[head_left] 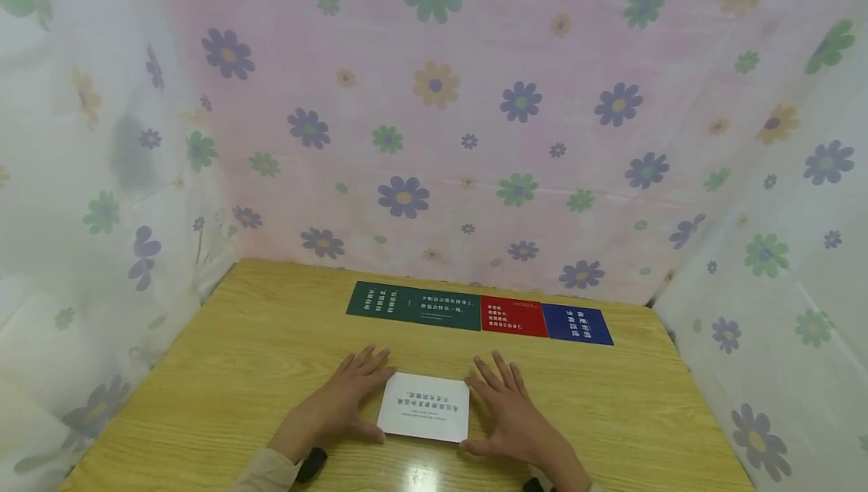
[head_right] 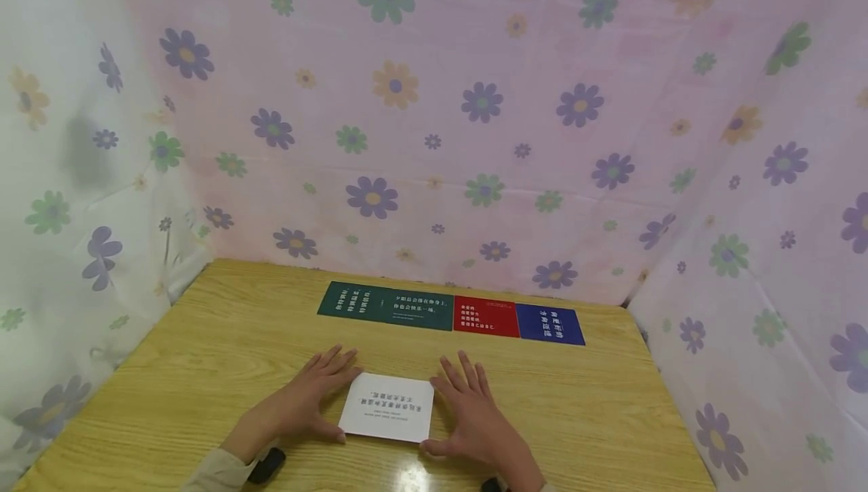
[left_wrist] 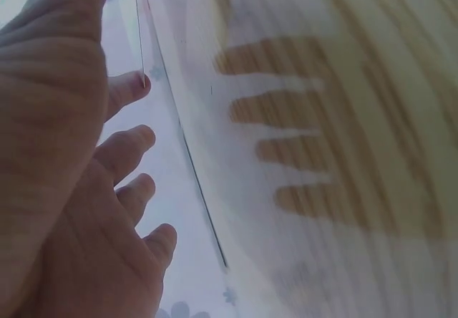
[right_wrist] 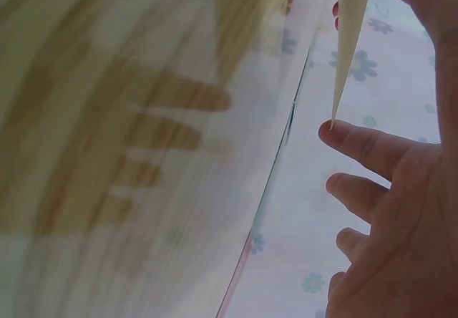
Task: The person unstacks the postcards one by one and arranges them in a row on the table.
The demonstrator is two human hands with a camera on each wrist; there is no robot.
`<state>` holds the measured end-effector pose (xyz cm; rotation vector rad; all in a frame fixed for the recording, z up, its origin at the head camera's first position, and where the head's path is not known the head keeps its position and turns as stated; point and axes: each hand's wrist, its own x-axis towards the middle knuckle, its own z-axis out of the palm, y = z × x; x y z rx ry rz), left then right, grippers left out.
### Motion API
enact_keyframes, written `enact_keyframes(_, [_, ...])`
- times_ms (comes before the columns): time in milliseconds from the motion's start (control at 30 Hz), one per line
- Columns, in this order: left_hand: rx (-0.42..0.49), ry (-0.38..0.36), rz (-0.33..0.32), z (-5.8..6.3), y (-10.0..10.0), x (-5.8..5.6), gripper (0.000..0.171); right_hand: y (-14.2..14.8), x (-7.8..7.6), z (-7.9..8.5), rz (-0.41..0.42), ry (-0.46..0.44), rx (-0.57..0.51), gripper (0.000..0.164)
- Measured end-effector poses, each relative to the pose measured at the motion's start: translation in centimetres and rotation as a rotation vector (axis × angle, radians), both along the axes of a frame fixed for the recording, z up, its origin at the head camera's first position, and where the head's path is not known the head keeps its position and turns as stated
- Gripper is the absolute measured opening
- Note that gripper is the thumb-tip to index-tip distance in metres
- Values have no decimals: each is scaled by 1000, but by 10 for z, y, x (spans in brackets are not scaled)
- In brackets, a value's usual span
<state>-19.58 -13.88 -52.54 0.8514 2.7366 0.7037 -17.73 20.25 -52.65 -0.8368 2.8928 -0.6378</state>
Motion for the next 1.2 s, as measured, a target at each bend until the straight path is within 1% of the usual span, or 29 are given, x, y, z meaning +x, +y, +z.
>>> enact_keyframes(167, [24, 30, 9, 0, -6, 1, 109, -7, -1, 1, 13, 54, -8, 100])
enact_keyframes(233, [25, 46, 16, 0, -10, 1, 109, -10, -2, 0, 14, 55, -11, 100])
enact_keyframes(367, [37, 32, 43, 1, -17, 2, 107, -16, -4, 0, 17, 54, -14, 99])
enact_keyframes(533, [90, -1, 69, 1, -23, 3, 105, -23, -7, -1, 30, 55, -15, 98])
enact_keyframes(600, [101, 0, 79, 1, -26, 2, 105, -26, -8, -1, 32, 54, -13, 99])
enact_keyframes(733, [117, 27, 96, 0, -29, 0, 106, -32, -9, -1, 35, 67, -1, 100])
enact_keyframes(833, [129, 27, 107, 1, -31, -1, 106, -35, -10, 0, 38, 82, 9, 101])
enact_keyframes(933, [129, 14, 115, 2, -32, -2, 106, -39, -12, 2, 42, 74, 3, 100])
enact_keyframes(1067, [116, 7, 131, 4, -34, -1, 104, -44, -15, 3, 39, 35, 5, 99])
enact_keyframes(1200, [104, 5, 145, 6, -36, 0, 103, -49, -18, 3, 29, 2, 31, 99])
